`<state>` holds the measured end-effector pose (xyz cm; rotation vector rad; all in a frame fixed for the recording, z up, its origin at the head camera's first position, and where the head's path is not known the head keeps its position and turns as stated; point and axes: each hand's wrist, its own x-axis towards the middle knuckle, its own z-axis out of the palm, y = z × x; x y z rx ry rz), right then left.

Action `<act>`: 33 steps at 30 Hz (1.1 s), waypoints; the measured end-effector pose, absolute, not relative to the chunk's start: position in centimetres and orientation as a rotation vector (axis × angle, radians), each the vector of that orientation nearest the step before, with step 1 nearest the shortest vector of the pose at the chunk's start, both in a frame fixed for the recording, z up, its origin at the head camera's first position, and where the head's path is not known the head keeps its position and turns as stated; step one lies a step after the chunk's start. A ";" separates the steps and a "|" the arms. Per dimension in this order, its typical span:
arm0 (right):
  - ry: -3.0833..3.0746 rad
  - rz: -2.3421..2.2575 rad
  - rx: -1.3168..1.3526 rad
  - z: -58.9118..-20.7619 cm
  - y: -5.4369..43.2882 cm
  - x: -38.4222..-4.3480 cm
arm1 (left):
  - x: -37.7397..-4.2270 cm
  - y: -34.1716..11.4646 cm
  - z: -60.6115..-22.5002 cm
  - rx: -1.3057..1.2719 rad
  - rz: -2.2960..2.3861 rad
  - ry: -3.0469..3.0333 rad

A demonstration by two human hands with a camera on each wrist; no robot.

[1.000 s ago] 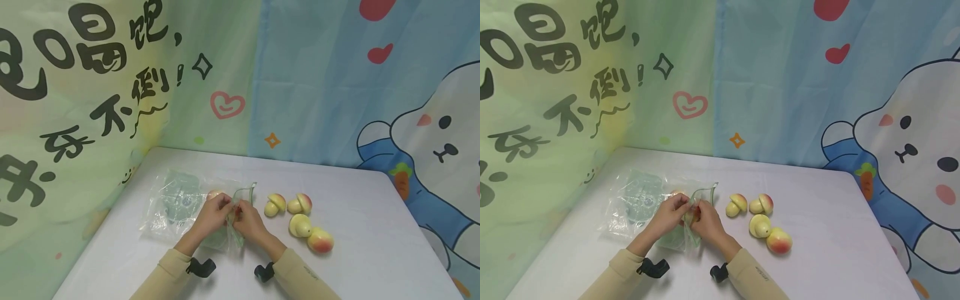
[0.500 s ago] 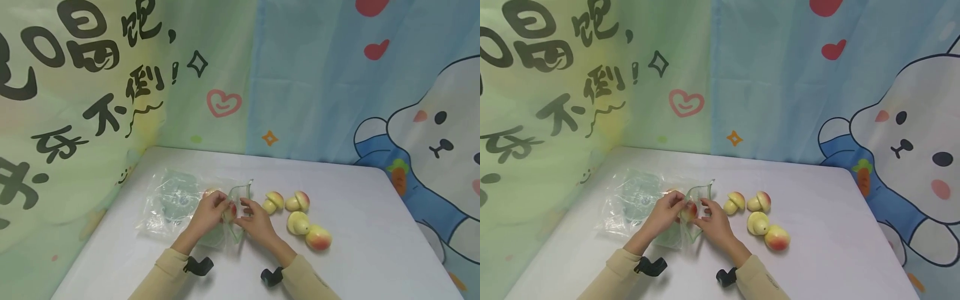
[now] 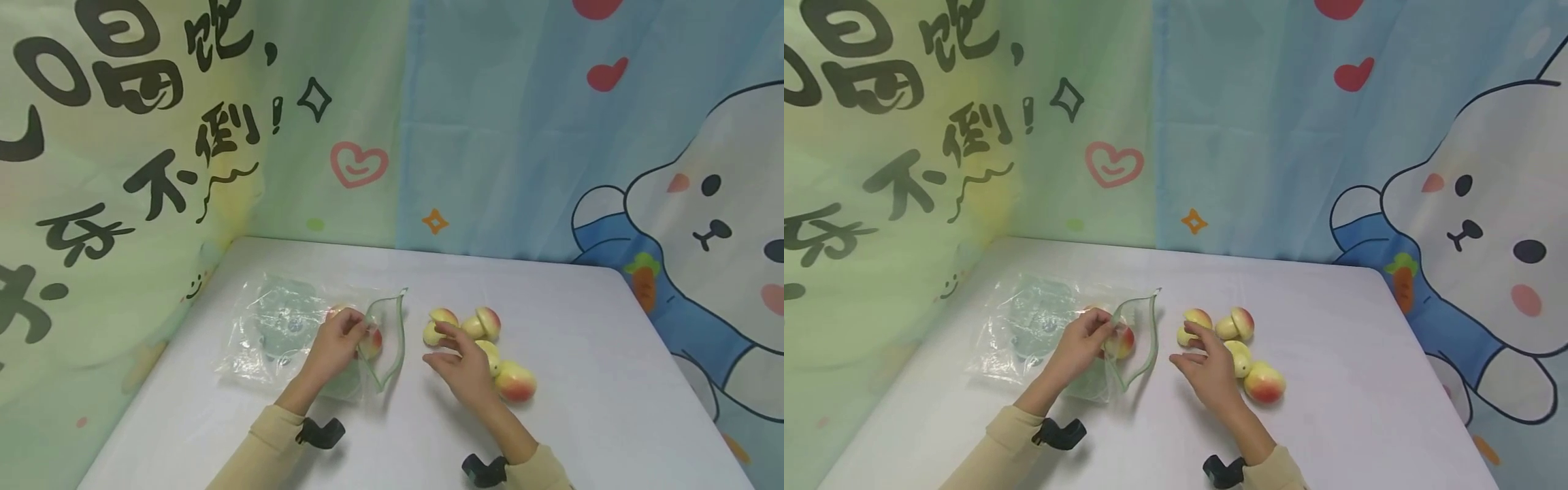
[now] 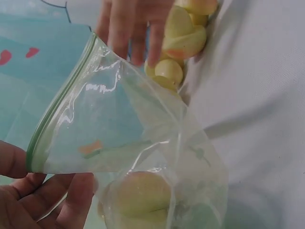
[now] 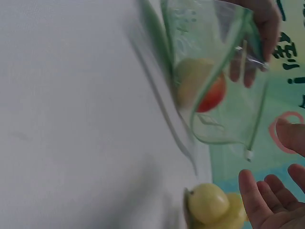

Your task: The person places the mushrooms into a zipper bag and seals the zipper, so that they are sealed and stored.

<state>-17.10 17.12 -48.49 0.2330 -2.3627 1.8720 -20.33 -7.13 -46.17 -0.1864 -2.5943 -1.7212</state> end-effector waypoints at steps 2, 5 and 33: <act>-2.353 1.805 0.235 -47.8 18.2 -16.7 | -20.4 -7.2 -46.3 -0.184 -1.714 -2.583; -2.340 1.687 0.227 -47.1 19.9 -16.0 | -20.5 -7.3 -46.3 -0.193 -1.706 -2.560; -2.682 1.065 -0.352 -51.0 26.6 -12.1 | -20.8 -8.4 -46.5 -0.150 -1.748 -2.537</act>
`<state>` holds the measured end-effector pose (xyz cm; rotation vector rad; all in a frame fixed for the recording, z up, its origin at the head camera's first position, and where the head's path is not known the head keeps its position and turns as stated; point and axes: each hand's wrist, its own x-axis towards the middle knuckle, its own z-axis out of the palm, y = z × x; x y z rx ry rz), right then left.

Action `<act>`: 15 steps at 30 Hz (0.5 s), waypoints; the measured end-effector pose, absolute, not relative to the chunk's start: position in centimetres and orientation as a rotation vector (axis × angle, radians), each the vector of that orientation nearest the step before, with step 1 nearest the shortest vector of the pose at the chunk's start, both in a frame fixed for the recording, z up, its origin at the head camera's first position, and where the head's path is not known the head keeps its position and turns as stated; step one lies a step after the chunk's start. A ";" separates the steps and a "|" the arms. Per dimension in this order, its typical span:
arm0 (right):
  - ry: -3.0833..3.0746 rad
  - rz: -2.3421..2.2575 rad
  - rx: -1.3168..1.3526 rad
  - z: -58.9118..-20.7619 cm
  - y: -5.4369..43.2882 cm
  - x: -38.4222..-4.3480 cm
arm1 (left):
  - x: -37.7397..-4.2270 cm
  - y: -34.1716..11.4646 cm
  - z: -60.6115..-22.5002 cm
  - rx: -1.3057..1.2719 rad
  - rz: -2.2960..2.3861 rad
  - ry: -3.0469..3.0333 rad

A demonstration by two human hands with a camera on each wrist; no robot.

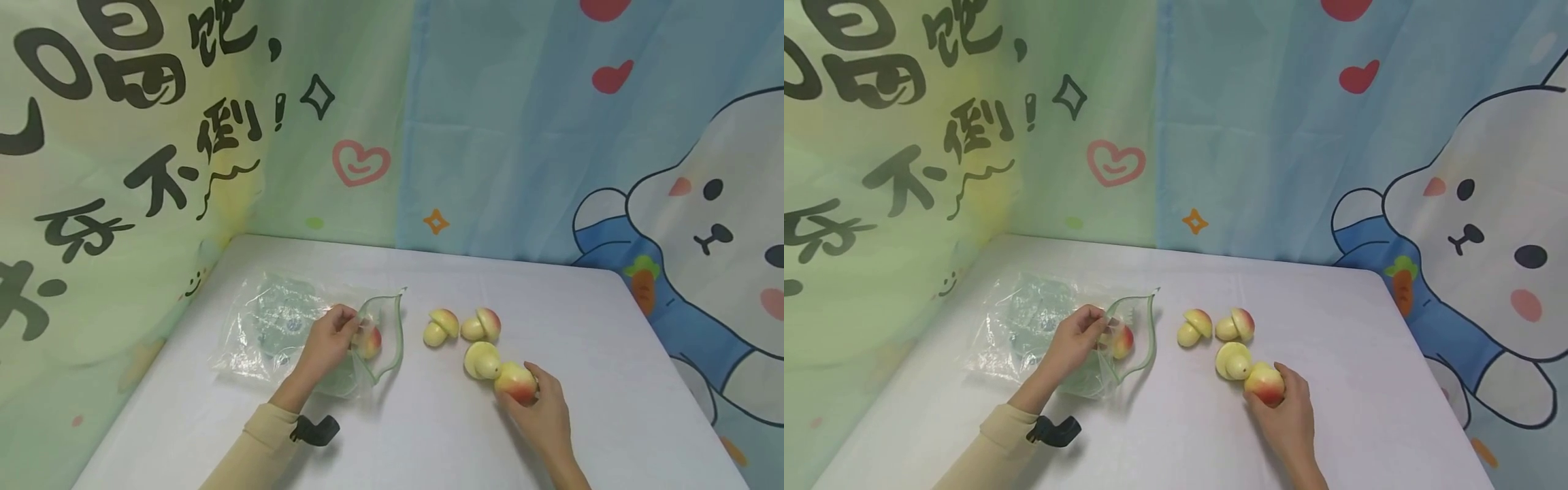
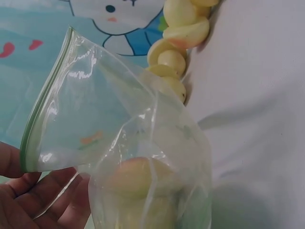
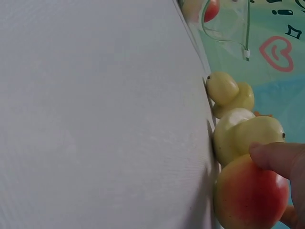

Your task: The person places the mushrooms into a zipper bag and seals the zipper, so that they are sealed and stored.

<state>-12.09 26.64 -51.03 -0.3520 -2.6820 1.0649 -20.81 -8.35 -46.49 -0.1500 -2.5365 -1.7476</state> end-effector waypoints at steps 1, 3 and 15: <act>-2.668 1.053 -0.358 -51.2 26.6 -12.1 | -20.8 -8.3 -46.5 -0.154 -1.752 -2.533; -2.653 1.027 -0.386 -51.4 26.6 -12.2 | -20.8 -8.2 -46.4 -0.155 -1.757 -2.533; -2.705 0.920 -0.461 -51.6 26.1 -12.1 | -20.9 -8.0 -46.0 -0.179 -1.773 -2.532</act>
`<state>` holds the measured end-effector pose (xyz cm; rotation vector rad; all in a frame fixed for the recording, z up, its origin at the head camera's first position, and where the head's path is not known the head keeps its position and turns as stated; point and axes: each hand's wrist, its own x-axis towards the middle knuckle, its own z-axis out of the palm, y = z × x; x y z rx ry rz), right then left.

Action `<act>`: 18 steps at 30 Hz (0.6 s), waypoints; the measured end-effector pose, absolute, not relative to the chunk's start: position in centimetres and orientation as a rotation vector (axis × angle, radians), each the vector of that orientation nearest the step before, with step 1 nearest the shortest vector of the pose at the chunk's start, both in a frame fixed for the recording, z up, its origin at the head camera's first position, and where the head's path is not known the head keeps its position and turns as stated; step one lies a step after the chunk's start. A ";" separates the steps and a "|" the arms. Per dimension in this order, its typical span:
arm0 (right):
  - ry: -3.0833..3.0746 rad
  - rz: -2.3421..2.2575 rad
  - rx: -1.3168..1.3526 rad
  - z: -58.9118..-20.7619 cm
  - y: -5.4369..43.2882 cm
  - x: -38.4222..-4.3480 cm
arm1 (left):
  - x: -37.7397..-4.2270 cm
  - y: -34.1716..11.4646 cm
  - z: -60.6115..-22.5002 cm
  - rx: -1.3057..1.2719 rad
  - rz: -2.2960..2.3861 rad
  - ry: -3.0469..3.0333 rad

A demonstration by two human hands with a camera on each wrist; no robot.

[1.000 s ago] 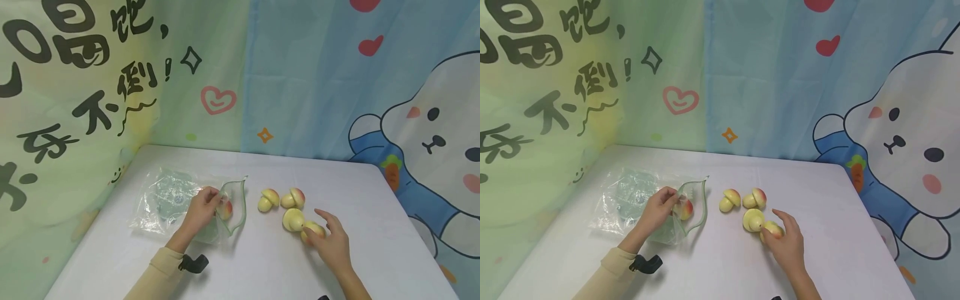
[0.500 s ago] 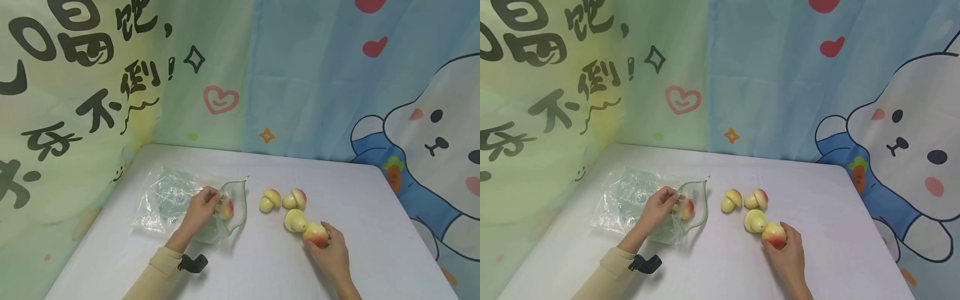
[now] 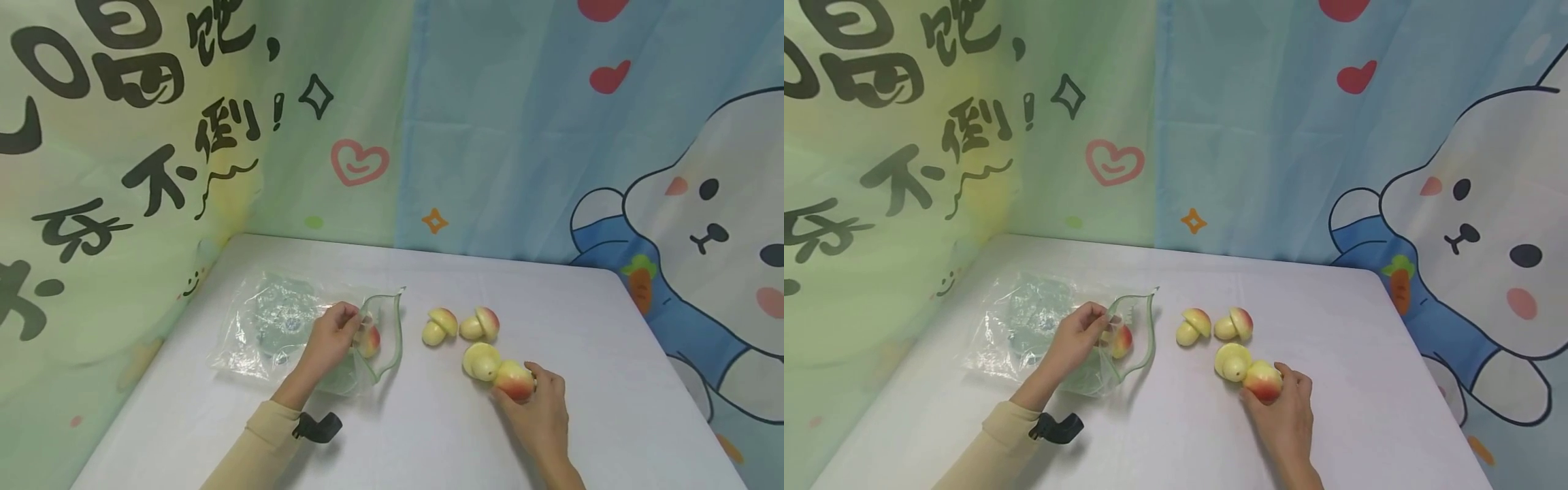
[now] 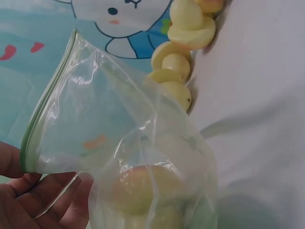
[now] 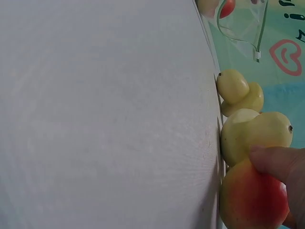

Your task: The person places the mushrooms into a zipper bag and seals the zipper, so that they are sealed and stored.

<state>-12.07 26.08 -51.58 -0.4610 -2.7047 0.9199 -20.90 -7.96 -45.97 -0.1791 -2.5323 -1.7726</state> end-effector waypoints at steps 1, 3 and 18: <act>-2.704 0.917 -0.459 -51.5 26.0 -12.1 | -20.9 -7.9 -46.0 -0.185 -1.774 -2.533; -2.682 0.908 -0.445 -51.6 26.0 -12.1 | -21.0 -7.9 -46.0 -0.190 -1.781 -2.533; -2.527 1.068 -0.534 -50.1 27.8 -11.4 | -21.0 -7.8 -45.9 -0.186 -1.728 -2.554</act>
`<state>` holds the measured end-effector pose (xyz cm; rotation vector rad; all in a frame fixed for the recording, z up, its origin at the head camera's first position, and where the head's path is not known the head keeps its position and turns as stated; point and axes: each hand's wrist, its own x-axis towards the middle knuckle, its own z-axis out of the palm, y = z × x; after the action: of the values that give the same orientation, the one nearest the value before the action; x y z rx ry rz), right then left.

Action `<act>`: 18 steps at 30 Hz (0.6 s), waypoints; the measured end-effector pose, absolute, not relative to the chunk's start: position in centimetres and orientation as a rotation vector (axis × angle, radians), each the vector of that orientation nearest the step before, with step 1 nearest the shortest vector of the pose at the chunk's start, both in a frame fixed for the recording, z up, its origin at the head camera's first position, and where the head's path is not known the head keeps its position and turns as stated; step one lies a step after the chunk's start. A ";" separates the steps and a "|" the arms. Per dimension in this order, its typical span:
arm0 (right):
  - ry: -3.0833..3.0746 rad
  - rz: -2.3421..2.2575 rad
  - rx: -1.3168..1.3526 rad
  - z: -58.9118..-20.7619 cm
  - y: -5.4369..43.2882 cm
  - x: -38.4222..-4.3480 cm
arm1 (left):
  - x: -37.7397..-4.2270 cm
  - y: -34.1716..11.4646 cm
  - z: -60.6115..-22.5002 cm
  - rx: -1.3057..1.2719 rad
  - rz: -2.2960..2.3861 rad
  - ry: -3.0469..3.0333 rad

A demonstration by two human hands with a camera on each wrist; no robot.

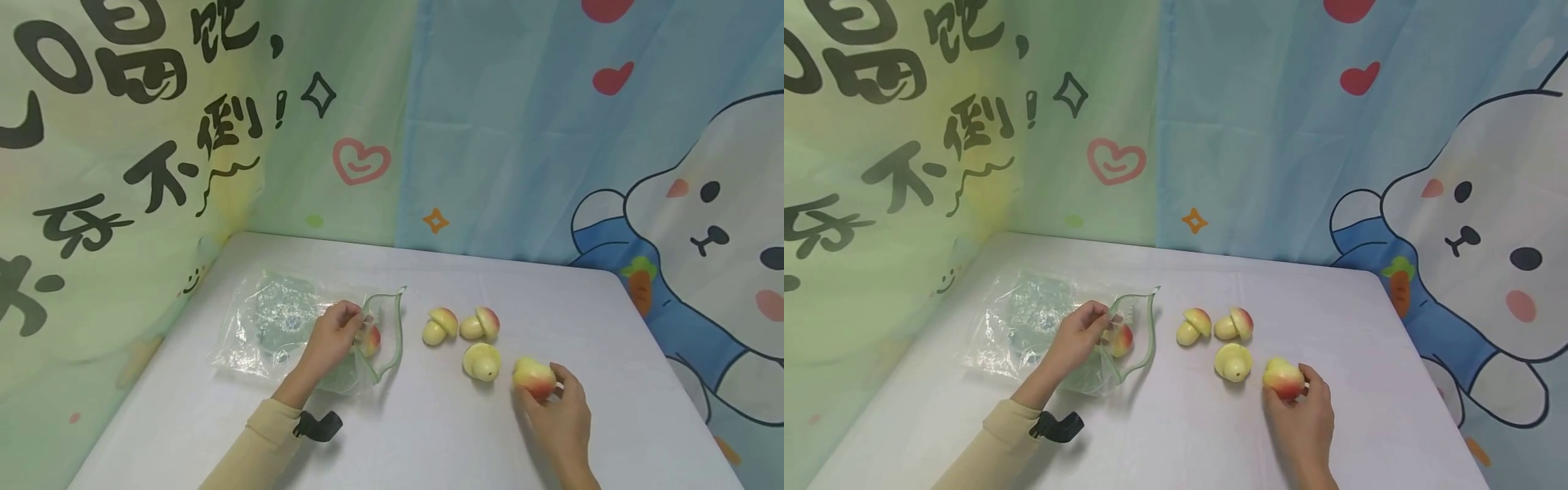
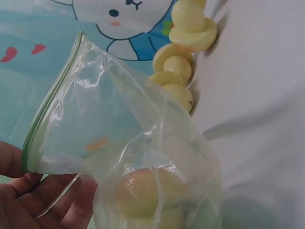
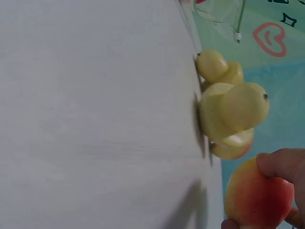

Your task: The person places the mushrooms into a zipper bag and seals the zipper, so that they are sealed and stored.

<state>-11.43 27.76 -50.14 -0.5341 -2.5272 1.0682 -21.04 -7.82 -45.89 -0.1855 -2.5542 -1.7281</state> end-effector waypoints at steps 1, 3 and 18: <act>-2.516 1.081 -0.529 -49.8 27.8 -11.4 | -21.0 -7.8 -45.9 -0.190 -1.732 -2.548; -2.491 1.100 -0.510 -49.1 27.6 -11.4 | -21.0 -7.7 -45.9 -0.198 -1.744 -2.536; -2.308 1.446 -0.024 -47.0 21.4 -12.2 | -20.8 -7.7 -45.5 -0.198 -1.661 -2.596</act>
<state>-12.16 21.37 -47.01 -0.0243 -2.3077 1.4459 -20.82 -7.70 -45.53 -0.1978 -2.5964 -1.6614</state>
